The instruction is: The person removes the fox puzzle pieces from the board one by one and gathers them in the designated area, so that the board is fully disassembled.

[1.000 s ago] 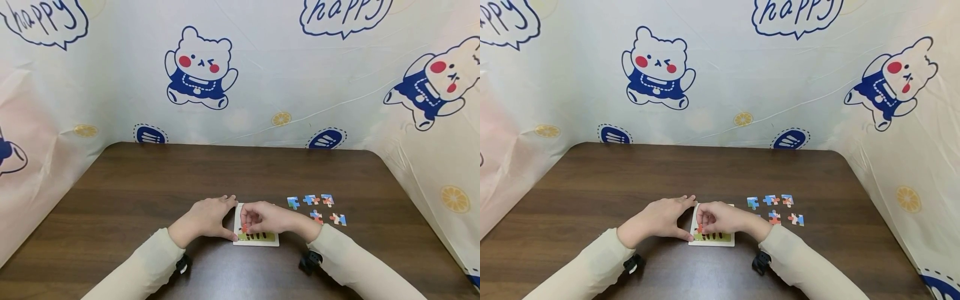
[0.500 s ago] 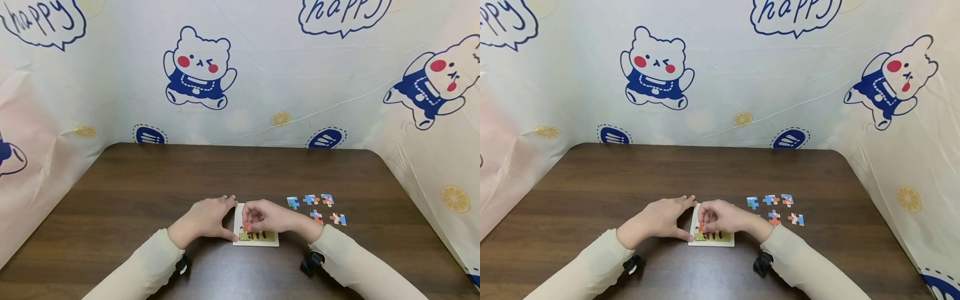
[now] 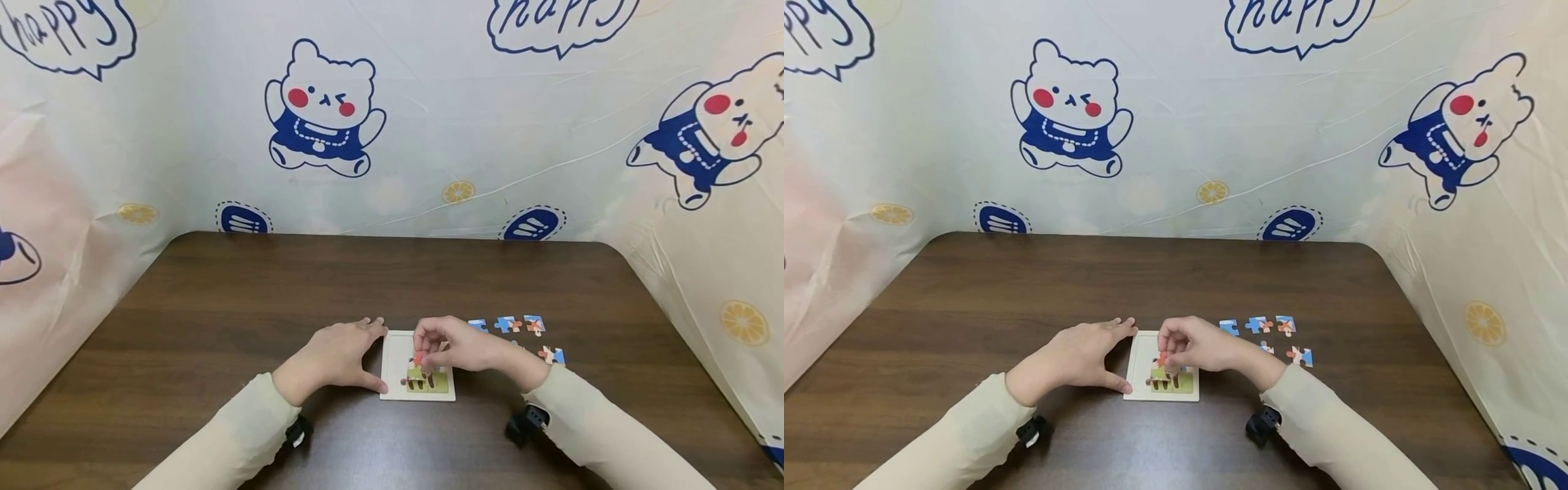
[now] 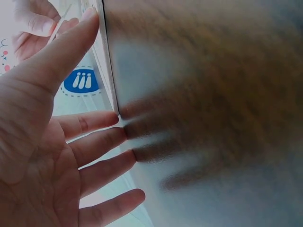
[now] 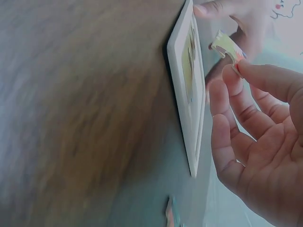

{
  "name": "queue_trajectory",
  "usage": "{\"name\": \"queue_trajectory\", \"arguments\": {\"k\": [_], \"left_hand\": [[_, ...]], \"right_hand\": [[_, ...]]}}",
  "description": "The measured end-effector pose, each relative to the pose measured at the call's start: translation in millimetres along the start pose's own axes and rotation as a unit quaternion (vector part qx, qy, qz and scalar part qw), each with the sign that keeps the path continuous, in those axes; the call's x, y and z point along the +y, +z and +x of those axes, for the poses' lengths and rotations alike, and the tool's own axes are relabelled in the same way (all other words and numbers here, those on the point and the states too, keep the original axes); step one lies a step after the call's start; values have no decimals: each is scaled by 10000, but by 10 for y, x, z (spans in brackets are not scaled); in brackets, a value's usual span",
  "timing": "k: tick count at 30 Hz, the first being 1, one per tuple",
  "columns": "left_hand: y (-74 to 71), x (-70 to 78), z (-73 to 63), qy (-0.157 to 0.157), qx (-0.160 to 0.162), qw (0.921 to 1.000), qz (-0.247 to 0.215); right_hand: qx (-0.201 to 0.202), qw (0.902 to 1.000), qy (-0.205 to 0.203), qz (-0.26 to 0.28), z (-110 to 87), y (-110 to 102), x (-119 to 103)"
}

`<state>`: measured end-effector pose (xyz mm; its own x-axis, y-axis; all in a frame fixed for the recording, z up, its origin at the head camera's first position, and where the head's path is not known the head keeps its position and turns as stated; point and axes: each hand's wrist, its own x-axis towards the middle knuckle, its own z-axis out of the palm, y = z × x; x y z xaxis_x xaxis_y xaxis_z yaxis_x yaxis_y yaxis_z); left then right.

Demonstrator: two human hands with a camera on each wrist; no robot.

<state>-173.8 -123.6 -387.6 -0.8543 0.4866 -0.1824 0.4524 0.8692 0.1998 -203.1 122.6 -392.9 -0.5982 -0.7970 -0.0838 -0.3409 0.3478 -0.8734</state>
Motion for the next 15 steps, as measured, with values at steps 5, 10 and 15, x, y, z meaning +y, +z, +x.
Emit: {"name": "queue_trajectory", "arguments": {"k": [5, 10, 15], "left_hand": [[-8, 12, -4, 1, -4, 10000, -15], [0, 11, -3, 1, -16, 10000, 12], [4, 4, 0, -8, -4, 10000, 41]], "right_hand": [[146, 9998, 27, -143, -115, -85, 24], [308, 9992, 39, -258, -255, -165, 87], [396, 9986, 89, -327, -426, -246, 124]]}}
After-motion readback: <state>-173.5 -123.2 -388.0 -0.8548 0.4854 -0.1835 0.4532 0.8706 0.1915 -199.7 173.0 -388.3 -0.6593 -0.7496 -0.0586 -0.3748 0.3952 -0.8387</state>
